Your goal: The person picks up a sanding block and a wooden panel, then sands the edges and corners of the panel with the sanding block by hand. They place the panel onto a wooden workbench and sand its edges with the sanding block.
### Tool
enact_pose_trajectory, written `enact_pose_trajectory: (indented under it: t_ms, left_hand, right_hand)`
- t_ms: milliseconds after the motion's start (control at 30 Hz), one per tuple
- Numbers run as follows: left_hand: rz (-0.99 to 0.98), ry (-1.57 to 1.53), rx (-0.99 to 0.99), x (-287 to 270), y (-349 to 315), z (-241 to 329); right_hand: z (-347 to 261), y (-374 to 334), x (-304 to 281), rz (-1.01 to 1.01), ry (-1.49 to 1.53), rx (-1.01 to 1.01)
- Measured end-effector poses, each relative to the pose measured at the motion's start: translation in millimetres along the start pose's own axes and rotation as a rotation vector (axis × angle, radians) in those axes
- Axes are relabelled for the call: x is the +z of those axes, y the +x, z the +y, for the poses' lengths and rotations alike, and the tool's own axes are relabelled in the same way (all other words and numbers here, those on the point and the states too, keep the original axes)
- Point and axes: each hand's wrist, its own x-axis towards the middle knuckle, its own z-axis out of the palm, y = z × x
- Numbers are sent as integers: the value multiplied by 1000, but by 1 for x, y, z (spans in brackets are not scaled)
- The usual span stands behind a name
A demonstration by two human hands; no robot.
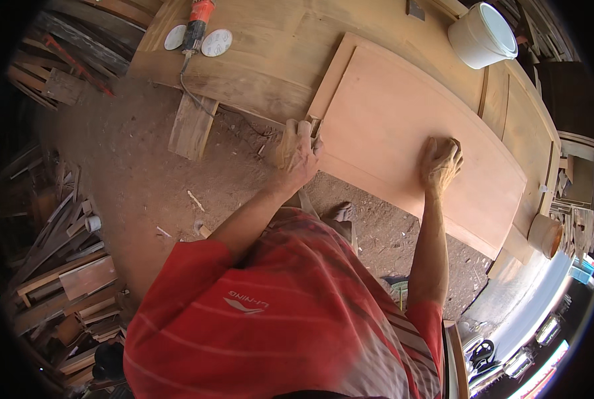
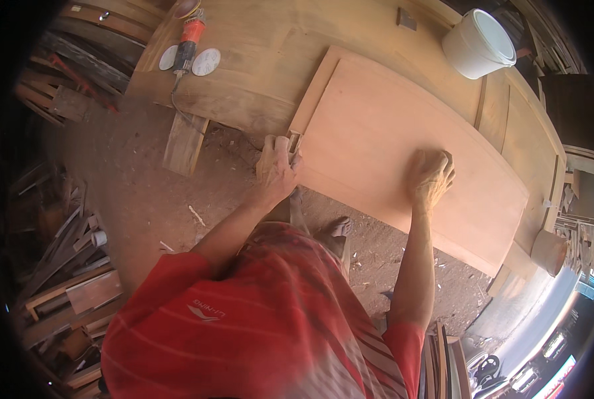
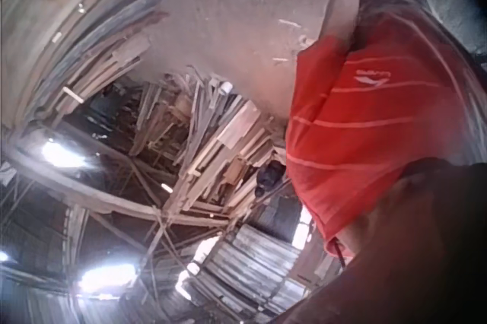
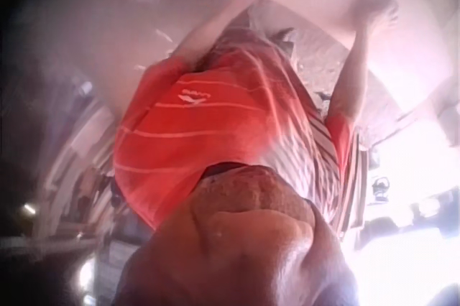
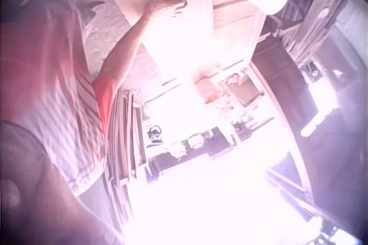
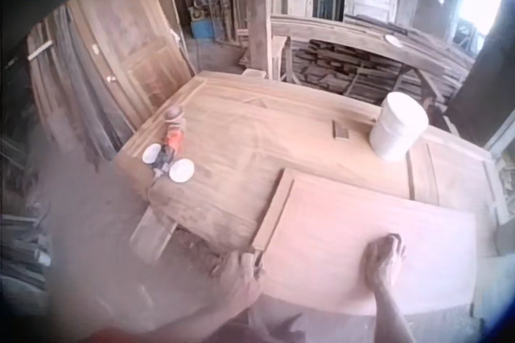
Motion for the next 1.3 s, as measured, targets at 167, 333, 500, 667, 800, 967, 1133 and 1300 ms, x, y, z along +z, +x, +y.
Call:
enact_pose_trajectory:
  t_ms: [167,333,500,667,800,967,1133,1300]
  left_hand:
    - [8,41,40,19,69,7]
    - [1,41,99,45,148,-1]
    - [-81,-1,64,22,104,-1]
    - [-94,24,54,34,135,8]
    - [42,74,174,83,248,4]
    - [-4,62,225,83,231,-3]
    - [-124,-14,76,34,146,4]
    - [-8,84,168,92,280,2]
  right_hand:
    - [-7,17,7,25,0,-35]
    - [1,31,17,53,-22,-96]
    - [0,26,16,38,-43,-52]
    - [-7,29,11,33,-30,-121]
    - [-10,34,18,25,-30,-173]
    - [-6,29,13,21,-15,-165]
    - [-7,32,11,50,-51,-157]
    - [-12,38,17,54,16,-195]
